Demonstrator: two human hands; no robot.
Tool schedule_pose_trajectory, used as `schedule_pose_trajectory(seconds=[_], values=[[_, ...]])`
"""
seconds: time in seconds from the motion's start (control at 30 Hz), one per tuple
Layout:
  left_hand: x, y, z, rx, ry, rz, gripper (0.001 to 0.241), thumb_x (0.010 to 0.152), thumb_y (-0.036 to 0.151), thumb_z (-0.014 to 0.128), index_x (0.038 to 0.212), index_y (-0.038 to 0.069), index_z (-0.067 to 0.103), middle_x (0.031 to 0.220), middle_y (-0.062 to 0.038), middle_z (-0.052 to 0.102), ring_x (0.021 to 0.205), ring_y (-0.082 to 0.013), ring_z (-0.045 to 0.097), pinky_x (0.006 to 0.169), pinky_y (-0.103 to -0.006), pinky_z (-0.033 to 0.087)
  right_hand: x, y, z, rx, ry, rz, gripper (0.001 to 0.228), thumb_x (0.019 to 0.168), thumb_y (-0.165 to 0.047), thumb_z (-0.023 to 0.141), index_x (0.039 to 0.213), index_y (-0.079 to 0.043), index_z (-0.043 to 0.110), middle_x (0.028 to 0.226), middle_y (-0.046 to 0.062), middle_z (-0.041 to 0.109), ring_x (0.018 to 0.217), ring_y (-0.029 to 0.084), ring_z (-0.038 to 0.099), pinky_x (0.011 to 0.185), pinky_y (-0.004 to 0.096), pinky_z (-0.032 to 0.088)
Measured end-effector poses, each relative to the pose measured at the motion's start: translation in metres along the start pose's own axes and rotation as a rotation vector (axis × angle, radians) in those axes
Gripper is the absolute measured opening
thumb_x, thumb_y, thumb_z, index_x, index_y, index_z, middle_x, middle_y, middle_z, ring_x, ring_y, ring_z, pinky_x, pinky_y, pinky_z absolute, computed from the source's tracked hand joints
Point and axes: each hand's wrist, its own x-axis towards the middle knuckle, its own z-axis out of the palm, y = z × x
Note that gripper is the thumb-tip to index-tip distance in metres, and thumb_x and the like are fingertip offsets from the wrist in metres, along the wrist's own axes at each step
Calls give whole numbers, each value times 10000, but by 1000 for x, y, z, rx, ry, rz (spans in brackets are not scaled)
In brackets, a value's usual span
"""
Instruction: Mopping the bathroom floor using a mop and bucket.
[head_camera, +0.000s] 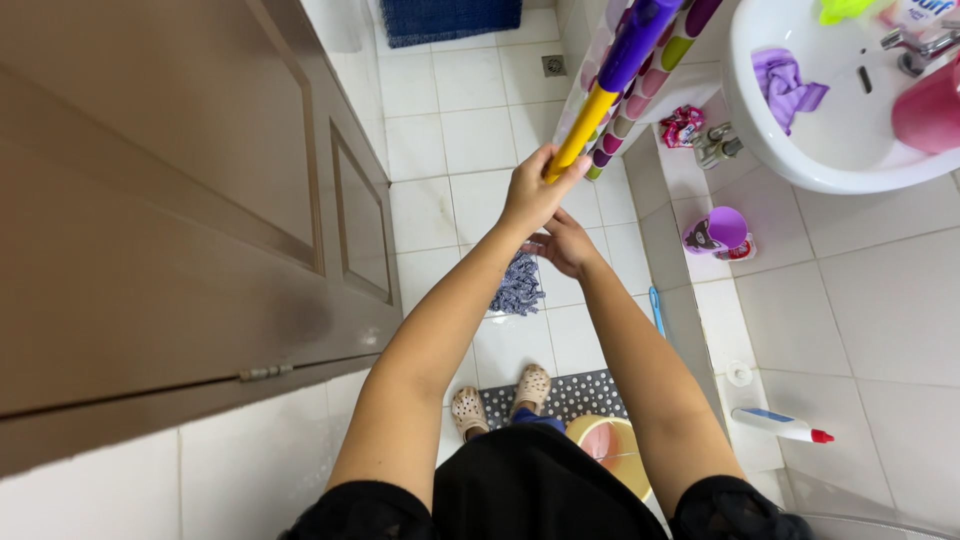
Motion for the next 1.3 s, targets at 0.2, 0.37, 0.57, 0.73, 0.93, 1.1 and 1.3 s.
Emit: schedule_pose_trajectory(seconds=[0.2,0.37,0.57,0.73,0.93,1.1,1.3], values=[[21,-39,-21,-337,-404,68,446,1013,470,636,1096,36,694,967,2,688,980,-97,612,880,-287,512,-4,-9,-2,306,-190,9,643,999,-517,532,1498,-129,411,1493,76,470,1269,294,549,1034,492,522],[14,-49,-17,-277,-262,23,584,1010,617,508,1046,53,655,886,6,598,874,-104,542,784,-283,487,28,15,-2,189,-185,26,565,1016,-467,503,1478,-164,391,1397,56,532,1253,246,560,1032,464,511],[39,-42,-35,-100,-121,47,674,991,731,392,980,77,552,793,13,525,706,-100,505,663,-267,486,93,64,-18,-13,-135,-100,508,1131,-412,410,1539,-110,402,1319,106,573,1150,228,575,1028,401,485],[47,-22,-60,-84,-161,-196,639,954,709,401,903,85,529,721,12,477,650,-95,466,535,-293,446,77,40,31,-46,-196,-113,561,1103,-452,331,1491,-56,419,1412,103,569,1216,249,652,1080,382,526],[47,-42,-69,-79,-42,-79,599,1025,662,412,868,95,523,744,31,492,683,-86,461,635,-259,428,116,79,52,61,-37,-58,501,1074,-393,378,1438,-57,451,1310,85,605,1048,231,685,931,375,553],[58,-41,-74,-127,124,98,562,1048,621,448,918,82,538,773,24,465,737,-104,441,686,-257,402,155,72,56,-156,43,-398,410,1111,-279,483,1392,6,571,1217,91,665,1046,130,621,894,307,517],[82,-49,-78,-180,131,158,539,1074,576,498,1004,45,558,877,-4,511,852,-126,483,800,-282,440,210,33,28,-135,-30,-246,440,1082,-322,508,1399,-24,573,1142,42,661,975,94,594,844,261,498]])
